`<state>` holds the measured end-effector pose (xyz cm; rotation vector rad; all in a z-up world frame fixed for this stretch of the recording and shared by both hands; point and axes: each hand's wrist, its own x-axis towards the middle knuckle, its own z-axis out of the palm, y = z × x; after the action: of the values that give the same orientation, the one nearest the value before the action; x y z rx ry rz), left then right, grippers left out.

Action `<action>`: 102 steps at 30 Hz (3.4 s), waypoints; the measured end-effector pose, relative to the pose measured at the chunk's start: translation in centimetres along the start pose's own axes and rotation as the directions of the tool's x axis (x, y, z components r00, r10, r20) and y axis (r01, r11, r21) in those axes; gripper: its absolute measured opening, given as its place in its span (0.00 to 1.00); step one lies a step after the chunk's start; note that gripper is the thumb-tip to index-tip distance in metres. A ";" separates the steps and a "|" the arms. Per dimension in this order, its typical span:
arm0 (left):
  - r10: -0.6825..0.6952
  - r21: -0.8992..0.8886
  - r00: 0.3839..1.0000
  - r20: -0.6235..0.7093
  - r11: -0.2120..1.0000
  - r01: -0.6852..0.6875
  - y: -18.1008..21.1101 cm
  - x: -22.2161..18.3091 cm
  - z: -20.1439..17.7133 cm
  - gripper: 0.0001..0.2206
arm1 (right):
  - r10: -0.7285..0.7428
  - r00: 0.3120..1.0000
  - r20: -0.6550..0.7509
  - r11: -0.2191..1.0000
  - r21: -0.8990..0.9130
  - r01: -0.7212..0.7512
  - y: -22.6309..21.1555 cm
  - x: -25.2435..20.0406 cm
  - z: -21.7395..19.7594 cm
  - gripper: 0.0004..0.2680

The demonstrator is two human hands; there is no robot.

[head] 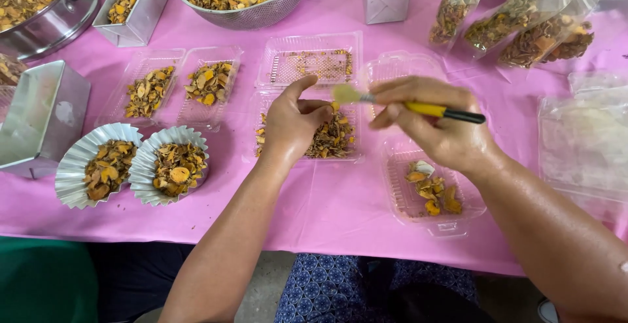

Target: Sorting and filling small plastic containers with dried leaves using a brush and hands.

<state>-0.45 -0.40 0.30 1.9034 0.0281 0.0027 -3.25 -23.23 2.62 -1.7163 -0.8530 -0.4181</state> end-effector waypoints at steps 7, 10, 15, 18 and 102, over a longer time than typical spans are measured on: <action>0.269 0.008 0.963 -0.015 0.963 -0.269 0.1 -1.5 0.7 0.28 | 0.092 0.984 -0.151 0.995 -0.014 -0.095 4.2 -0.9 -1.2 0.06; 0.476 0.087 0.879 -0.012 0.876 -0.474 -0.8 -1.9 0.6 0.29 | 0.325 0.922 -0.210 0.898 0.374 -0.232 2.8 -0.2 -1.2 0.07; 0.686 0.075 0.726 -0.041 0.727 -0.682 -2.9 -0.8 0.5 0.29 | 0.531 0.846 -0.046 0.709 0.571 -0.415 3.2 -0.1 -0.8 0.06; 0.737 0.080 0.675 -0.038 0.675 -0.733 -3.4 -0.5 0.4 0.28 | 0.481 0.864 -0.153 0.647 0.727 -0.231 2.8 0.3 -0.9 0.06; 0.042 0.545 0.989 0.140 0.831 -0.112 -1.5 1.3 -3.1 0.08 | -0.167 0.976 0.139 0.699 -0.682 0.216 8.0 -1.7 -2.9 0.03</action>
<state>0.80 3.05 -0.15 2.4843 -0.1487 -0.0761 1.76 -27.46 -3.02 -2.3518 -1.0031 -0.9222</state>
